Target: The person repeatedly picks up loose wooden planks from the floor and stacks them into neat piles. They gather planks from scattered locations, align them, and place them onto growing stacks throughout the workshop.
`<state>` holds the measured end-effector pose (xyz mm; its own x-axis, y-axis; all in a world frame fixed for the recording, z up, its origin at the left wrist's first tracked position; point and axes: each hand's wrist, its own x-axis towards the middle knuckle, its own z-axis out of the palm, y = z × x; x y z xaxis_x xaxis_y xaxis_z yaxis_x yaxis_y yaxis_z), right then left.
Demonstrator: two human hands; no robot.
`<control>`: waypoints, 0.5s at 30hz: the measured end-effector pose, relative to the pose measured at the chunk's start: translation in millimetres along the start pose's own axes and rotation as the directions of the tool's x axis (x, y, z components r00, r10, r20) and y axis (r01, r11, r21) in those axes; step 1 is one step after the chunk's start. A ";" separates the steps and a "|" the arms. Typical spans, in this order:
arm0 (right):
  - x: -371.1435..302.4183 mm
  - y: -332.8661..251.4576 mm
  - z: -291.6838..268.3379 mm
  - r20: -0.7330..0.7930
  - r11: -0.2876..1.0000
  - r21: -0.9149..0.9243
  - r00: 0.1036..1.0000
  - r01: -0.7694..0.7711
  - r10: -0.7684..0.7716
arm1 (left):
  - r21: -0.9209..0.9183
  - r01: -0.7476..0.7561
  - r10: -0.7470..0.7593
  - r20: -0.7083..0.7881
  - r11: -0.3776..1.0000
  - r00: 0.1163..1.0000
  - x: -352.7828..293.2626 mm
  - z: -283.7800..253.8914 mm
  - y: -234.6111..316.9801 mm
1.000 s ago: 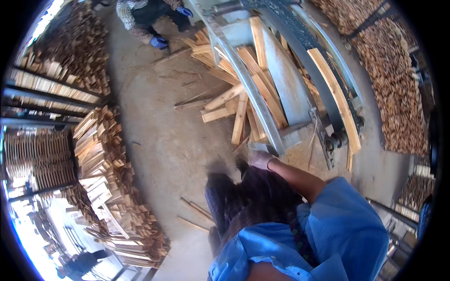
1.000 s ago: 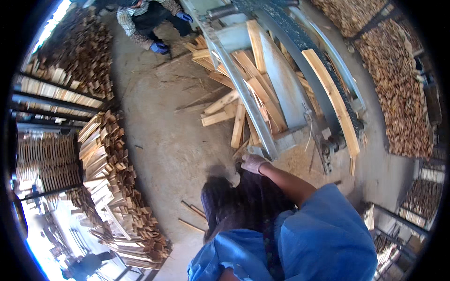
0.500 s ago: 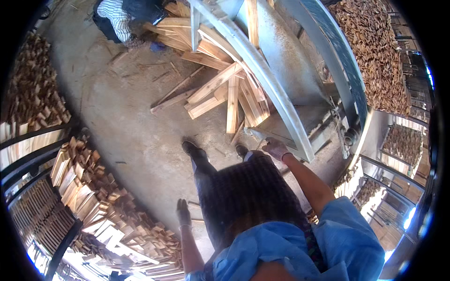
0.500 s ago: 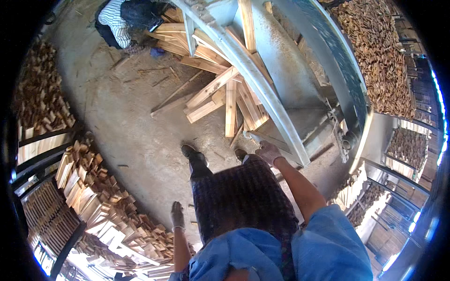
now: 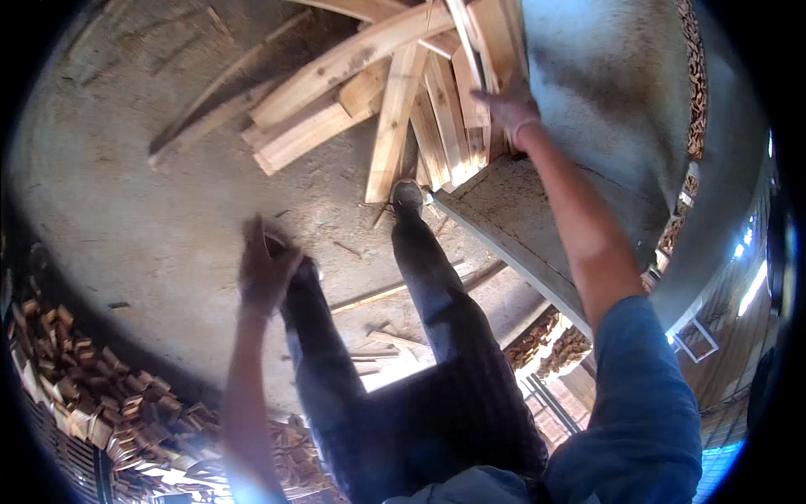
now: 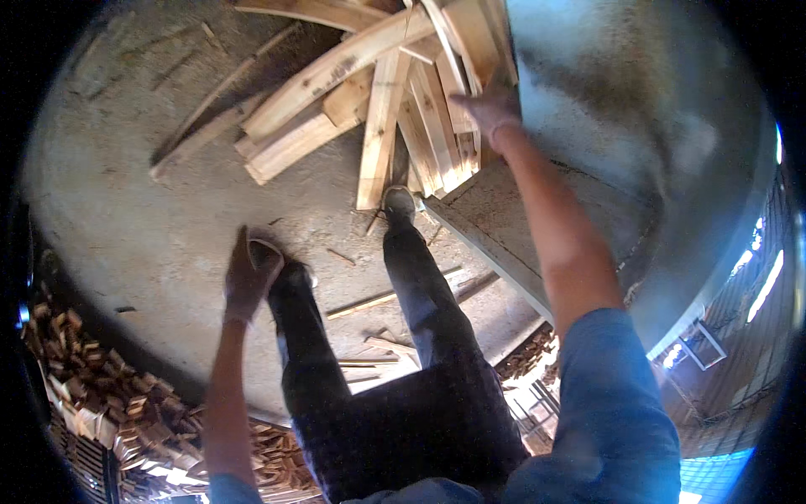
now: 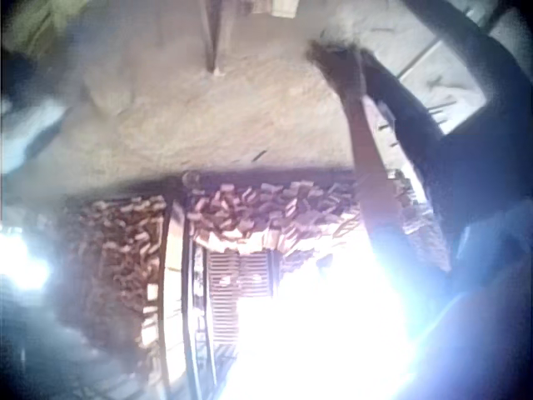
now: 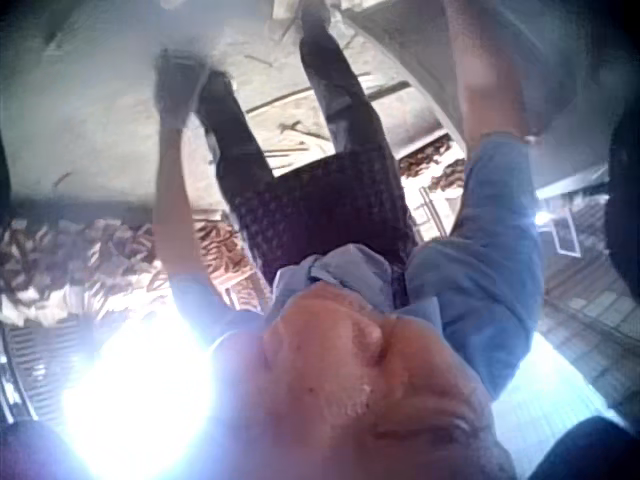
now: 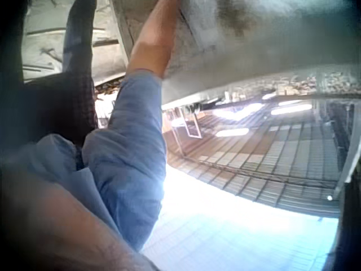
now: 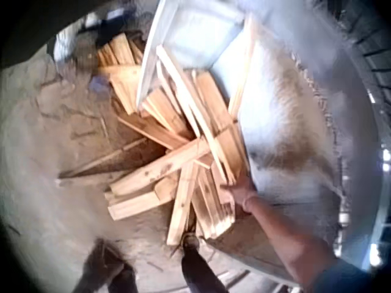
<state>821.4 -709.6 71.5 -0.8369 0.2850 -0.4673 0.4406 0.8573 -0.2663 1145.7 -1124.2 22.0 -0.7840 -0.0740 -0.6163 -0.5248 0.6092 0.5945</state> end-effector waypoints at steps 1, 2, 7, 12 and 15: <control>31.6 6.1 -1.3 -0.096 0.986 -0.107 0.986 0.127 -0.137 | 0.058 -0.064 0.065 -0.014 0.996 0.998 44.7 12.4 5.3; 66.9 19.4 -4.3 -0.203 0.917 -0.280 0.916 0.285 -0.346 | 0.117 -0.128 0.132 -0.022 0.985 0.991 87.0 23.1 14.8; 120.3 13.6 11.5 -0.263 0.911 -0.384 0.927 0.154 -0.267 | 0.300 -0.250 0.323 -0.229 0.921 0.918 242.7 44.1 65.9; 112.1 15.7 21.4 -0.348 0.887 -0.367 0.843 0.281 -0.411 | 0.220 -0.265 0.306 -0.181 0.939 0.935 327.5 70.0 85.5; 92.3 10.0 31.2 -0.419 0.914 -0.387 0.861 0.120 -0.290 | 0.256 -0.327 0.375 -0.165 0.910 0.912 339.9 72.8 94.4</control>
<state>758.7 -688.1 -0.5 -0.9840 0.1762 0.0278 0.1770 0.9839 0.0264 853.8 -1034.3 -169.0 -0.9667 0.0306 -0.2542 -0.1358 0.7804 0.6103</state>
